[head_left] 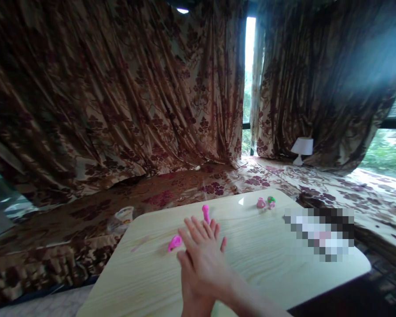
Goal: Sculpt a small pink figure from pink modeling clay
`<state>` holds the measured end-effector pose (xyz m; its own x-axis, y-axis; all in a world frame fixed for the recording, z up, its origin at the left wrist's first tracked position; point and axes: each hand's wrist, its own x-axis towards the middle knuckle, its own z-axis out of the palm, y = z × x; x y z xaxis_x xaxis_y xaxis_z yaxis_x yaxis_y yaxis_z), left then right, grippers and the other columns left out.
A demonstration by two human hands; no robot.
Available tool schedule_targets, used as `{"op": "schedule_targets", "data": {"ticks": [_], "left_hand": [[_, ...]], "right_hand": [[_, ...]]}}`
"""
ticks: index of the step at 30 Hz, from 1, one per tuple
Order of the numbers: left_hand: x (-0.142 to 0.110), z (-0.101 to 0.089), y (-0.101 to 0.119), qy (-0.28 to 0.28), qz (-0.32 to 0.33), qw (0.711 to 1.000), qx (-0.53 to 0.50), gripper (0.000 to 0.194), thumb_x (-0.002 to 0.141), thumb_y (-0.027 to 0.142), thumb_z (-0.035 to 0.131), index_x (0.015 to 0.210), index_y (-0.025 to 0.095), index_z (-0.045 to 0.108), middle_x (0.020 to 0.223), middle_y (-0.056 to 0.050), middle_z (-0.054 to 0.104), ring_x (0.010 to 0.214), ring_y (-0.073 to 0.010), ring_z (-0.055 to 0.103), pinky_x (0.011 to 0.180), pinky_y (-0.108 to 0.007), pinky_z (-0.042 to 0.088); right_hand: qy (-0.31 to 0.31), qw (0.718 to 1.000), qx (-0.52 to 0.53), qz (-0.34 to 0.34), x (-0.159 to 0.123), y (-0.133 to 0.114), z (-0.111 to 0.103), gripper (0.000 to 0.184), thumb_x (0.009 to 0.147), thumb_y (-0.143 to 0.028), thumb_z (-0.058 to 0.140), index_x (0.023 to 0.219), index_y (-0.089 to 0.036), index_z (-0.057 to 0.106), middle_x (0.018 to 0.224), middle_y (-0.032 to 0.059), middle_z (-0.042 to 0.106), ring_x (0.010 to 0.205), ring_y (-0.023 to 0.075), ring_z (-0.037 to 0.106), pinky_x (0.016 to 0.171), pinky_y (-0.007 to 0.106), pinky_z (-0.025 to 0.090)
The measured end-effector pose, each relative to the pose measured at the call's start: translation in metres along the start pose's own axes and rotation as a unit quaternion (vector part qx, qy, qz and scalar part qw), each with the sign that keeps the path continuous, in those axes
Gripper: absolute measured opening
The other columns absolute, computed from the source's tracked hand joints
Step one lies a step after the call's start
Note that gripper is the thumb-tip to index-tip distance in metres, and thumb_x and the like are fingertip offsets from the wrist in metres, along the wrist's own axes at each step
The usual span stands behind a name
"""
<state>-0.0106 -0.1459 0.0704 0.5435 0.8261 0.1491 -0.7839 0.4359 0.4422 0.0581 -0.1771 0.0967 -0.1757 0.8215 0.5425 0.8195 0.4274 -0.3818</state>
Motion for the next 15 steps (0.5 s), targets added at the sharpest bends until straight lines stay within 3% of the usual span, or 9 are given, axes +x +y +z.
{"op": "schedule_targets", "data": {"ticks": [2, 6, 8, 11, 13, 15], "left_hand": [[0.006, -0.005, -0.007, -0.023, 0.030, 0.998, -0.047, 0.052, 0.090, 0.046, 0.021, 0.135, 0.026, 0.037, 0.145, -0.001, 0.032, 0.137, -0.0142, 0.013, 0.113, -0.034, 0.012], [0.026, -0.015, -0.014, -0.036, 0.058, 0.996, -0.051, 0.053, 0.091, 0.043, 0.015, 0.135, 0.025, 0.038, 0.147, 0.001, 0.028, 0.138, -0.0172, 0.009, 0.112, -0.035, 0.014], [0.039, -0.015, -0.022, -0.018, 0.058, 0.997, -0.039, 0.054, 0.090, 0.047, 0.015, 0.135, 0.027, 0.038, 0.148, 0.002, 0.025, 0.138, -0.0173, 0.008, 0.111, -0.039, 0.015], [0.054, -0.005, -0.035, -0.020, 0.045, 0.997, -0.054, 0.054, 0.088, 0.048, 0.024, 0.137, 0.027, 0.034, 0.147, -0.002, 0.028, 0.137, -0.0205, 0.016, 0.111, -0.041, 0.014], [0.063, 0.005, -0.039, -0.011, 0.021, 0.998, -0.055, 0.051, 0.090, 0.041, 0.027, 0.138, 0.023, 0.033, 0.144, -0.007, 0.034, 0.136, -0.0185, 0.022, 0.112, -0.037, 0.014], [0.074, 0.015, -0.042, -0.010, 0.028, 0.999, -0.036, 0.052, 0.090, 0.041, 0.028, 0.138, 0.021, 0.032, 0.144, -0.007, 0.035, 0.135, -0.0175, 0.023, 0.112, -0.036, 0.015]], "right_hand": [[-0.021, 1.000, -0.018, -0.012, 0.001, 0.009, -0.010, 0.048, 0.087, -0.024, 0.042, 0.134, -0.015, 0.040, 0.146, 0.0102, 0.028, 0.136, 0.0248, 0.018, 0.110, 0.047, 0.019], [-0.087, 0.985, 0.013, -0.149, -0.008, 0.017, -0.017, 0.054, 0.088, -0.031, 0.043, 0.139, -0.019, 0.030, 0.144, 0.0038, 0.033, 0.135, 0.0185, 0.023, 0.112, 0.036, 0.019], [-0.054, 0.990, 0.023, -0.126, -0.004, 0.022, -0.015, 0.054, 0.087, -0.036, 0.044, 0.139, -0.026, 0.030, 0.144, -0.0010, 0.033, 0.136, 0.0201, 0.021, 0.112, 0.042, 0.017], [0.024, 1.000, -0.006, 0.018, 0.007, 0.042, -0.020, 0.052, 0.087, -0.030, 0.044, 0.137, -0.022, 0.034, 0.145, 0.0047, 0.032, 0.136, 0.0251, 0.017, 0.110, 0.050, 0.015], [0.011, 1.000, -0.010, 0.006, 0.006, 0.059, -0.029, 0.050, 0.088, -0.021, 0.039, 0.137, -0.018, 0.034, 0.145, 0.0067, 0.031, 0.136, 0.0231, 0.019, 0.110, 0.048, 0.016], [-0.023, 0.998, 0.005, -0.056, -0.004, 0.072, -0.037, 0.050, 0.087, -0.021, 0.039, 0.137, -0.017, 0.035, 0.146, 0.0062, 0.029, 0.136, 0.0210, 0.017, 0.112, 0.043, 0.013]]}}
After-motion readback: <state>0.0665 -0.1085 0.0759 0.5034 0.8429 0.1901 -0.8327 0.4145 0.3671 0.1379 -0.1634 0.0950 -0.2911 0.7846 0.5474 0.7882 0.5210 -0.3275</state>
